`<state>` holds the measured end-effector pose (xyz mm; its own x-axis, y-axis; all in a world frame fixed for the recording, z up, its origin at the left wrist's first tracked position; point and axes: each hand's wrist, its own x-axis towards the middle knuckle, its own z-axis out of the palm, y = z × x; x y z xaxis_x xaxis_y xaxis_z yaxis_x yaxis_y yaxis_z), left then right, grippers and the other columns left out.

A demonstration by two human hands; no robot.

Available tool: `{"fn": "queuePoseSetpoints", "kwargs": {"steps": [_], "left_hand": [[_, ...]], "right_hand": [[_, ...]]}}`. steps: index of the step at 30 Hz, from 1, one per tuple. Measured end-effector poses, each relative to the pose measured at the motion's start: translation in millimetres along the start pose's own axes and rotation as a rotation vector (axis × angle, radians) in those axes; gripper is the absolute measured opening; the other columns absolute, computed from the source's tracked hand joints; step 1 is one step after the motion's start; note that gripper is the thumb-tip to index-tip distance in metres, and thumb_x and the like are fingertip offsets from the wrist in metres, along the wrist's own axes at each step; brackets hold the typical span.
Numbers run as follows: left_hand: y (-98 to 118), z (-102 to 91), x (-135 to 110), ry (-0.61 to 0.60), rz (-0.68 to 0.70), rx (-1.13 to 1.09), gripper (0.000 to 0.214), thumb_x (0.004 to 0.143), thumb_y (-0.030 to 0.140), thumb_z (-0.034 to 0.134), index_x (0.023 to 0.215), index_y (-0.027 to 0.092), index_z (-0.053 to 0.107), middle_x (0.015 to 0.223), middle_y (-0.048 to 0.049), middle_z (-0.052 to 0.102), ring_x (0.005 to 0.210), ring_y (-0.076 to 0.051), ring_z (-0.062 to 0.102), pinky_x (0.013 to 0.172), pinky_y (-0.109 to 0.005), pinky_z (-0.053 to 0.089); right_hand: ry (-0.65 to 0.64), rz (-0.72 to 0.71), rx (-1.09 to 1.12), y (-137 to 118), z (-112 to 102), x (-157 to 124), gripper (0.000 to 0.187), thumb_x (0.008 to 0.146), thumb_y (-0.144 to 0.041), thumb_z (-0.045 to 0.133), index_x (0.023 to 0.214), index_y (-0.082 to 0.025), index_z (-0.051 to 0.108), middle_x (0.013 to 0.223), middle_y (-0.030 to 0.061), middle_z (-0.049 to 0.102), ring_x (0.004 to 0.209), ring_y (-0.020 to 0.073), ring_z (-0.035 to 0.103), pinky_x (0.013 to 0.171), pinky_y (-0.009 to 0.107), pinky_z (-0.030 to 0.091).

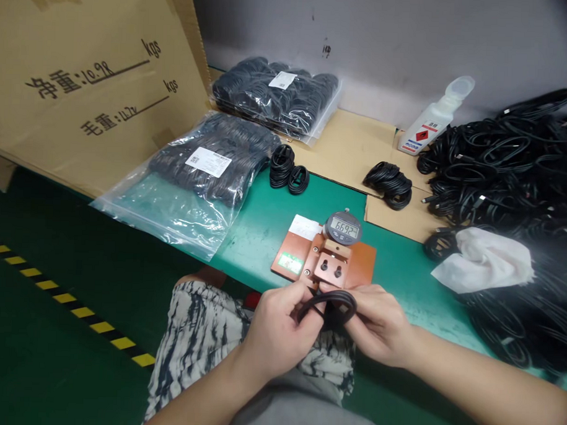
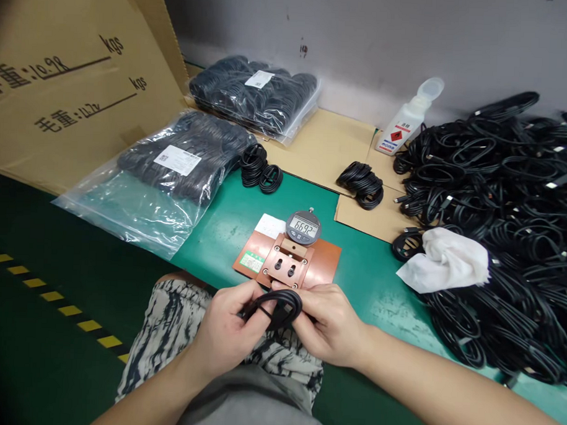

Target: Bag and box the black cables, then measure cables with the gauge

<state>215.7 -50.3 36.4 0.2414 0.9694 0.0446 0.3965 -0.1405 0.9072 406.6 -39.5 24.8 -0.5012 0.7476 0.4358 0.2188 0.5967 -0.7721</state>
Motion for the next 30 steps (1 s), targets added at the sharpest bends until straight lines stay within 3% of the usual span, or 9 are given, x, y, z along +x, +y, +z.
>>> {"fn": "queuePoseSetpoints", "kwargs": {"steps": [11,16,20,23,30], "left_hand": [[1,-0.3,-1,-0.005,0.002,0.006,0.027,0.085,0.018,0.054,0.061,0.02,0.042,0.052,0.007,0.042,0.046,-0.007,0.038,0.046,-0.019,0.029],[-4,-6.2,-14,-0.038,0.117,0.038,0.024,0.085,0.018,0.054,0.063,0.02,0.043,0.052,0.007,0.04,0.045,-0.008,0.039,0.046,-0.02,0.03],[-8,-9.4,-26,-0.029,0.197,0.052,0.019,0.084,0.016,0.053,0.067,0.02,0.046,0.055,0.006,0.043,0.048,-0.009,0.044,0.05,-0.022,0.034],[-9,-8.6,-29,-0.051,0.237,0.055,0.015,0.081,0.015,0.053,0.069,0.021,0.047,0.056,0.0053,0.044,0.049,-0.01,0.044,0.051,-0.024,0.033],[-5,-6.3,-27,-0.156,0.353,-0.052,0.023,0.071,0.012,0.054,0.066,0.023,0.034,0.056,0.0067,0.033,0.048,-0.01,0.036,0.05,-0.026,0.029]], "right_hand": [[0.002,0.001,-0.023,-1,0,1,0.033,0.087,-0.004,0.05,0.114,-0.017,0.064,0.06,0.0011,0.061,0.045,0.0134,0.053,0.046,0.025,0.039],[0.02,-0.106,0.026,-6,-2,-2,0.04,0.086,-0.006,0.047,0.122,-0.015,0.06,0.061,0.0031,0.065,0.047,0.0157,0.058,0.048,0.027,0.045],[0.101,0.017,0.145,-12,-1,-6,0.029,0.096,-0.029,0.049,0.122,-0.018,0.056,0.057,-0.0018,0.055,0.041,0.0134,0.049,0.041,0.024,0.04],[0.04,0.035,0.193,-12,0,-6,0.045,0.095,-0.045,0.054,0.129,-0.015,0.053,0.059,-0.003,0.052,0.041,0.0116,0.047,0.038,0.022,0.036],[-0.008,-0.039,0.189,-5,0,-4,0.039,0.09,-0.034,0.059,0.124,-0.014,0.059,0.055,-0.0048,0.051,0.041,0.0113,0.047,0.045,0.024,0.039]]}}
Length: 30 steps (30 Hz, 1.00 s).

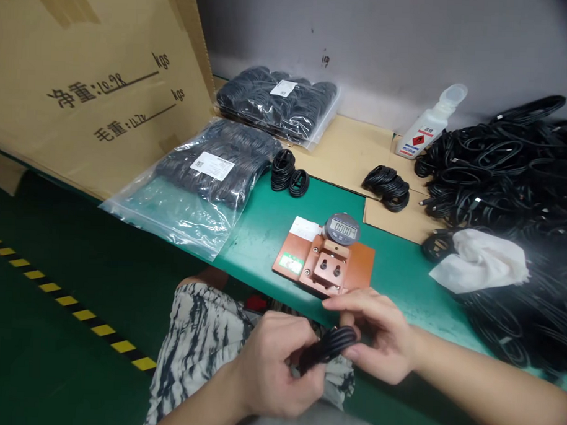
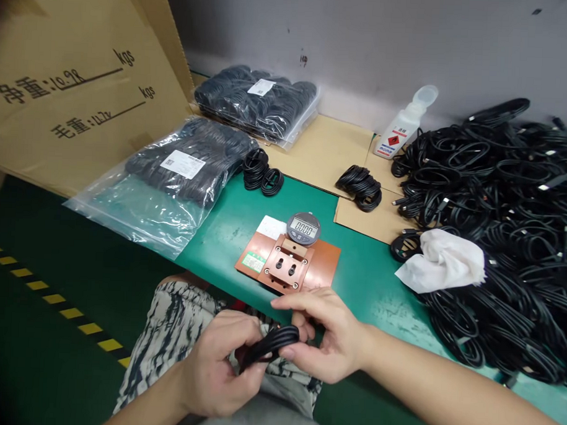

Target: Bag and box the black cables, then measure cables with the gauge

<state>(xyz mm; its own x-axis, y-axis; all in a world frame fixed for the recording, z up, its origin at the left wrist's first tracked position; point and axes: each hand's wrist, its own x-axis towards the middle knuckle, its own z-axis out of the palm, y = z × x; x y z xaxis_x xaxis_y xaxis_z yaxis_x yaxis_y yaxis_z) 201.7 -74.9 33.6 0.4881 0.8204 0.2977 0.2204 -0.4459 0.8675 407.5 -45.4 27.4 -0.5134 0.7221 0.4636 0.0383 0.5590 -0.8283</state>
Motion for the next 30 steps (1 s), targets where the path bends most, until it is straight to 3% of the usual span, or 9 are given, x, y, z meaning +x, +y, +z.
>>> {"fn": "queuePoseSetpoints", "kwargs": {"steps": [3,7,11,14,18,20,24,26,30], "left_hand": [[-2,0.5,-1,-0.105,-0.066,-0.082,0.029,0.067,0.011,0.054,0.064,0.023,0.028,0.055,0.0075,0.027,0.047,-0.009,0.03,0.047,-0.026,0.025],[-6,-0.7,-1,-0.189,-0.198,-0.173,0.031,0.067,0.013,0.056,0.061,0.023,0.028,0.053,0.0079,0.027,0.045,-0.008,0.027,0.046,-0.026,0.023],[-3,-4.4,-2,-0.21,-0.278,-0.261,0.02,0.071,0.018,0.058,0.065,0.022,0.04,0.055,0.0055,0.039,0.048,-0.01,0.037,0.049,-0.025,0.029],[-1,-10.6,-8,-0.215,-0.312,-0.431,0.008,0.076,0.025,0.06,0.078,0.02,0.054,0.07,-0.0007,0.054,0.062,-0.014,0.05,0.06,-0.026,0.039],[4,-36.0,-2,-0.136,-0.425,-0.603,0.025,0.08,0.042,0.069,0.084,0.019,0.06,0.078,-0.0037,0.058,0.069,-0.016,0.054,0.063,-0.027,0.044],[6,-55.5,20,-0.051,-0.431,-0.418,0.025,0.081,0.042,0.071,0.084,0.019,0.063,0.075,-0.0025,0.059,0.065,-0.015,0.054,0.058,-0.025,0.043],[-1,-85.0,100,0.138,-0.281,0.408,0.02,0.086,0.039,0.066,0.081,0.02,0.065,0.065,0.0023,0.055,0.06,-0.014,0.052,0.058,-0.024,0.041],[-13,-88.3,142,0.091,-0.23,0.785,0.027,0.089,0.045,0.06,0.085,0.019,0.064,0.065,0.0018,0.058,0.06,-0.015,0.054,0.058,-0.026,0.042],[-45,-79.0,193,0.033,-0.247,0.974,0.019,0.087,0.036,0.066,0.092,0.018,0.069,0.083,-0.0088,0.071,0.078,-0.026,0.067,0.069,-0.032,0.046]], "right_hand": [[-0.07,-0.047,0.031,2,0,-1,0.033,0.09,-0.032,0.058,0.117,-0.014,0.062,0.054,-0.0035,0.052,0.042,0.012,0.044,0.045,0.025,0.037],[-0.172,0.002,0.071,1,-3,0,0.016,0.092,-0.03,0.056,0.092,-0.017,0.064,0.054,-0.0018,0.053,0.044,0.0118,0.044,0.047,0.026,0.036],[-0.126,0.069,0.069,-3,-5,2,0.027,0.094,-0.038,0.054,0.077,-0.018,0.059,0.054,-0.0012,0.05,0.046,0.0119,0.045,0.047,0.024,0.037],[-0.08,0.08,0.119,-3,-5,1,0.025,0.096,-0.038,0.053,0.092,-0.015,0.063,0.055,-0.0028,0.048,0.045,0.0112,0.043,0.046,0.023,0.036],[0.021,0.083,0.278,0,-5,-1,0.038,0.098,-0.035,0.051,0.13,-0.016,0.052,0.062,-0.0055,0.043,0.042,0.009,0.035,0.04,0.021,0.028],[0.045,0.092,0.295,1,-4,-1,0.035,0.097,-0.032,0.052,0.13,-0.017,0.052,0.063,-0.0053,0.044,0.043,0.0083,0.034,0.04,0.02,0.026],[0.038,0.056,0.183,3,-3,1,0.02,0.091,-0.023,0.057,0.109,-0.013,0.062,0.057,-0.0053,0.046,0.042,0.0076,0.037,0.042,0.02,0.031],[0.05,0.048,0.159,3,-2,3,0.016,0.088,-0.02,0.058,0.101,-0.013,0.064,0.054,-0.0054,0.047,0.041,0.0079,0.039,0.042,0.02,0.033],[0.059,0.031,0.172,2,-1,5,0.011,0.086,-0.016,0.057,0.095,-0.013,0.065,0.049,-0.007,0.044,0.037,0.0071,0.036,0.041,0.02,0.032]]}}
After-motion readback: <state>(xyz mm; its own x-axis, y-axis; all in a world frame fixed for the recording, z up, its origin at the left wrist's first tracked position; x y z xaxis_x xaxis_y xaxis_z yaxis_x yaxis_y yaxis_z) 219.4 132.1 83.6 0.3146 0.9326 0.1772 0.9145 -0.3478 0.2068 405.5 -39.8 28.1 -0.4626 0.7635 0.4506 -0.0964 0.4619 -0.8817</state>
